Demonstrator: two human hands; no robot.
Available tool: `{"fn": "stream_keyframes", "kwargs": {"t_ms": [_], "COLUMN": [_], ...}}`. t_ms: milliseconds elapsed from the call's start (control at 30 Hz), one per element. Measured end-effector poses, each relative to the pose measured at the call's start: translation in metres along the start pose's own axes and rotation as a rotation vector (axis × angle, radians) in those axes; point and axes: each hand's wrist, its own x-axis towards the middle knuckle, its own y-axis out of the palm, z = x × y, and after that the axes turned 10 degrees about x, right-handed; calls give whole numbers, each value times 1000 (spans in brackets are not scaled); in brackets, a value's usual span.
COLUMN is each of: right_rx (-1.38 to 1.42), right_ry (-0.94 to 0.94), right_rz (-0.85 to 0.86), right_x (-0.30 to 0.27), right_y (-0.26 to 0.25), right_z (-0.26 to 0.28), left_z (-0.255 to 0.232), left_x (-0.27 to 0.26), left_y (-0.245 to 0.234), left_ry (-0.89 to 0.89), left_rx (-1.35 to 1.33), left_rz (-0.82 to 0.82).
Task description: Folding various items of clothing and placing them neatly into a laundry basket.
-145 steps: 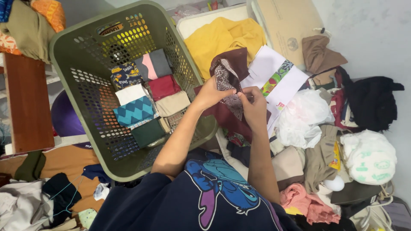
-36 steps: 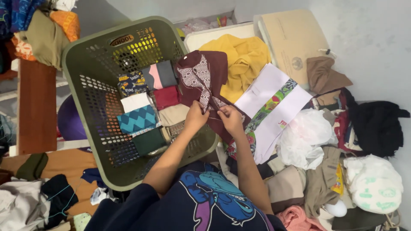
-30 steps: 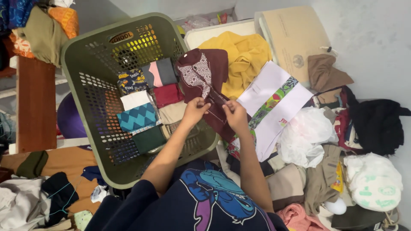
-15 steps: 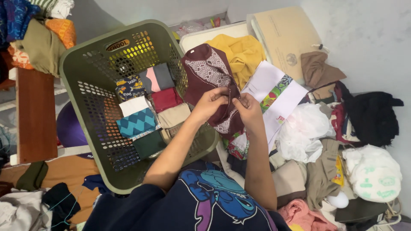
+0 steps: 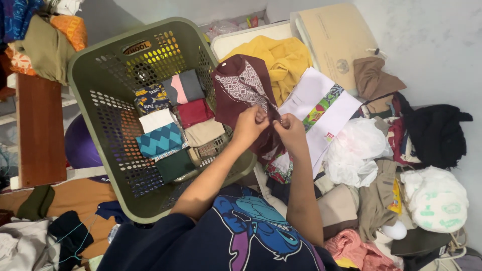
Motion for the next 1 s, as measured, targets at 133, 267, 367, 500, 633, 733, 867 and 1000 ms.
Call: {"fn": "stream_keyframes", "kwargs": {"t_ms": [133, 267, 367, 500, 633, 733, 867, 1000], "right_rx": [-163, -164, -111, -44, -73, 308, 633, 814], "right_ry": [-93, -214, -250, -222, -303, -240, -463, -636], "right_rz": [-146, -163, -113, -136, -266, -231, -151, -197], "right_x": [4, 2, -7, -16, 23, 45, 27, 12], "right_y": [3, 10, 17, 9, -37, -69, -75, -69], "right_z": [-2, -2, 18, 64, 69, 96, 170, 184], "left_z": [3, -13, -35, -88, -111, -133, -183, -199], "left_x": [-7, -11, -7, 23, 65, 88, 93, 79], "left_y": [0, 1, -12, -63, -103, -121, -133, -121], "left_ry": [82, 62, 104, 178, 295, 395, 582, 690], "left_rx": [565, 698, 693, 551, 509, 457, 369, 155], "left_rz": [-120, 42, 21, -103, -154, -182, -322, -434]}}
